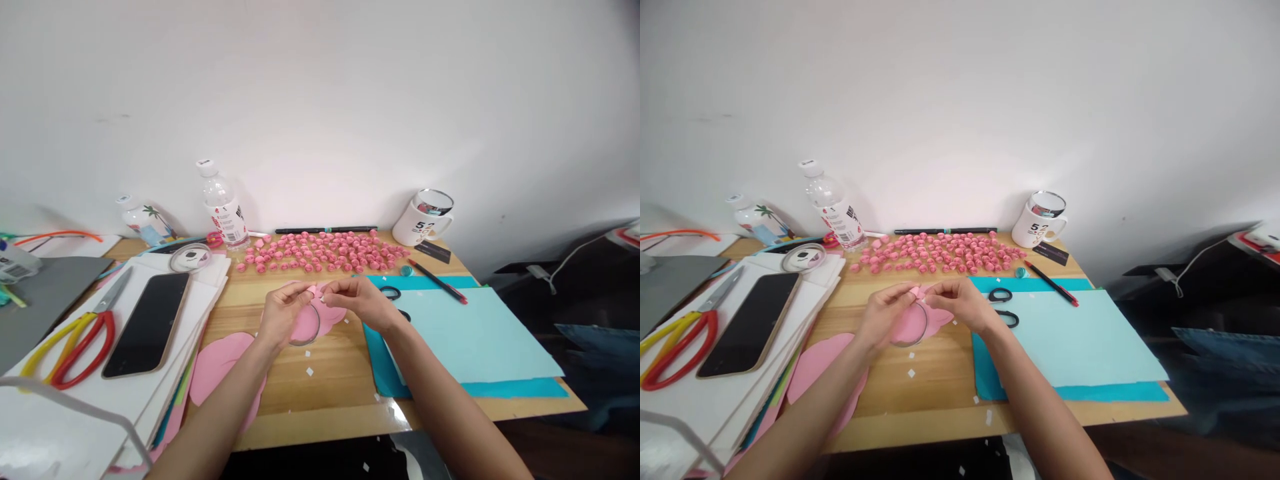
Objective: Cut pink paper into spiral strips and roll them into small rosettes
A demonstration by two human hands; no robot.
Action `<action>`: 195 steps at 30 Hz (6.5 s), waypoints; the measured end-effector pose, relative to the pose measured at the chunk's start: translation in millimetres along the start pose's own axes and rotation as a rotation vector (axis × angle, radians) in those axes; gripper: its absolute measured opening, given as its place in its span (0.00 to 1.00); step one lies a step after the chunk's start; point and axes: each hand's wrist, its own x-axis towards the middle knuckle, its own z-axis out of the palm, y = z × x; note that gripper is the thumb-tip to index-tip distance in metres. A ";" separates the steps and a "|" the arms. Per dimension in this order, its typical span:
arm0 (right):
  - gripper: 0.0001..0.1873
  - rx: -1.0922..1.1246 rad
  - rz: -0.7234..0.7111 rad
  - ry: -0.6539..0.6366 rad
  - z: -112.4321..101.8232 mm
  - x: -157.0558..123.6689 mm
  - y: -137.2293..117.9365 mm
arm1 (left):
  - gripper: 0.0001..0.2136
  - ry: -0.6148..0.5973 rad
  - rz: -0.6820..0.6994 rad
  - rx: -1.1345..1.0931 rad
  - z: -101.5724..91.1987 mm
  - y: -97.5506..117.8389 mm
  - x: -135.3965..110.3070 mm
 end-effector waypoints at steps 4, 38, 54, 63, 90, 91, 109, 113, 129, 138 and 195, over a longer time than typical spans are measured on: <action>0.09 0.071 -0.034 -0.015 -1.0 -1.6 -0.4 | 0.08 -0.031 0.075 0.112 0.1 0.7 0.2; 0.09 0.057 -0.077 0.191 19.2 -1.9 1.4 | 0.08 -0.088 0.061 0.012 4.2 -0.4 -2.8; 0.04 -0.369 -0.448 0.405 24.7 -3.7 5.1 | 0.08 0.030 0.064 0.000 2.1 -2.9 -1.1; 0.07 -0.360 -0.415 0.375 26.5 -2.2 6.7 | 0.08 0.005 0.114 0.063 -0.4 -5.8 -0.6; 0.09 -0.181 -0.277 0.232 22.6 -3.4 5.6 | 0.08 -0.070 0.085 0.096 -5.6 -2.3 2.6; 0.08 -0.185 -0.277 0.235 23.2 -3.6 5.4 | 0.08 -0.069 0.085 0.099 -5.6 -1.7 2.4; 0.07 -0.110 -0.183 0.226 21.4 -2.6 6.7 | 0.06 -0.142 0.131 0.180 -7.2 -1.4 2.6; 0.07 -0.147 -0.203 0.245 23.0 -2.5 7.1 | 0.06 -0.119 0.123 0.155 -6.7 -2.1 2.1; 0.07 -0.102 -0.132 0.160 17.2 -3.5 2.3 | 0.08 -0.160 0.051 0.128 -7.5 -1.2 3.1; 0.07 -0.096 -0.130 0.166 17.1 -3.3 2.1 | 0.08 -0.160 0.048 0.124 -6.7 -0.3 2.5; 0.10 -0.413 -0.410 0.149 21.5 -3.9 8.4 | 0.10 -0.104 0.002 0.057 -9.4 0.4 4.3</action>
